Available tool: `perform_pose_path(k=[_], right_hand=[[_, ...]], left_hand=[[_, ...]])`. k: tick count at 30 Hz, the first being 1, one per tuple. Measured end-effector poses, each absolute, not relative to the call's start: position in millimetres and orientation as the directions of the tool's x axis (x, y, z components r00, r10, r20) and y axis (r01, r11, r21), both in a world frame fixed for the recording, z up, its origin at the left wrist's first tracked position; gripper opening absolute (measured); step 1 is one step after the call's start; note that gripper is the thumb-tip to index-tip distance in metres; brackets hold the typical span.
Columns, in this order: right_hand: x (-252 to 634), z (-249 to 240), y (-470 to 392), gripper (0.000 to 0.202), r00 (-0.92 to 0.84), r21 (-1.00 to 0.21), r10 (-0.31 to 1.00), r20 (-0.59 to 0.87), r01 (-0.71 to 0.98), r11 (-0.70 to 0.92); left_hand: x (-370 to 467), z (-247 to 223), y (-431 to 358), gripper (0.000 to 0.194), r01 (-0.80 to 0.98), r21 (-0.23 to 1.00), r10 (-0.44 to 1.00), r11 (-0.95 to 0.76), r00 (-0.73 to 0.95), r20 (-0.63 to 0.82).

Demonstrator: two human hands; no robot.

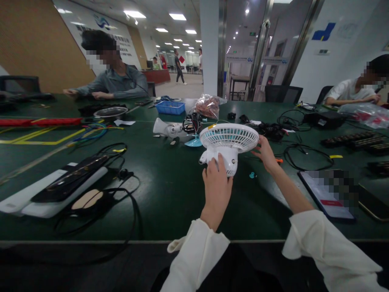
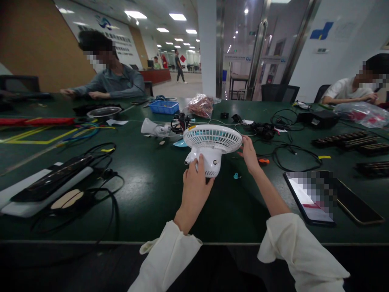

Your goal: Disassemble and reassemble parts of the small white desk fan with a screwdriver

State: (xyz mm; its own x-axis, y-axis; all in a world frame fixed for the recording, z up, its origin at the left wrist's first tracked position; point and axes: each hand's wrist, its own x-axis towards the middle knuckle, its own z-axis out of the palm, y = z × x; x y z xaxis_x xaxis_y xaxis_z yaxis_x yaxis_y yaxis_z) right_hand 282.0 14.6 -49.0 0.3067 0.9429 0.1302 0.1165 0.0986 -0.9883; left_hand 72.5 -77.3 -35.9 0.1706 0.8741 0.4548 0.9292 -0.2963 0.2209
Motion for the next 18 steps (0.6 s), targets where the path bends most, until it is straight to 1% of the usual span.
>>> perform_pose_path(k=[3, 8, 11, 13, 14, 16, 18], right_hand=[[284, -58, 17, 0.043, 0.343, -0.977, 0.917, 0.205, 0.123, 0.172], [287, -60, 21, 0.046, 0.353, -0.962, 0.903, 0.247, 0.197, 0.186], [294, -60, 22, 0.047, 0.382, -0.955, 0.886, 0.262, 0.233, 0.182], [301, -58, 21, 0.043, 0.367, -0.937, 0.890, 0.269, 0.314, 0.154], [305, -56, 20, 0.039, 0.334, -0.912, 0.900, 0.280, 0.387, 0.140], [314, -53, 16, 0.029, 0.238, -0.830, 0.925, 0.297, 0.544, 0.126], [324, -50, 12, 0.022, 0.172, -0.769, 0.943, 0.285, 0.629, 0.118]], left_hand=[[69, -31, -72, 0.076, 0.939, 0.161, 0.870, -0.303, 0.204, 0.450], [64, -29, -72, 0.078, 0.944, 0.084, 0.838, -0.318, 0.238, 0.491], [65, -16, -70, 0.078, 0.904, 0.071, 0.780, -0.422, 0.322, 0.537], [67, -2, -62, 0.067, 0.829, 0.051, 0.700, -0.557, 0.435, 0.567], [68, 5, -55, 0.057, 0.771, 0.017, 0.636, -0.637, 0.513, 0.576], [69, 14, -38, 0.037, 0.672, -0.057, 0.515, -0.739, 0.617, 0.595], [67, 13, -19, 0.032, 0.579, -0.123, 0.398, -0.806, 0.683, 0.613]])
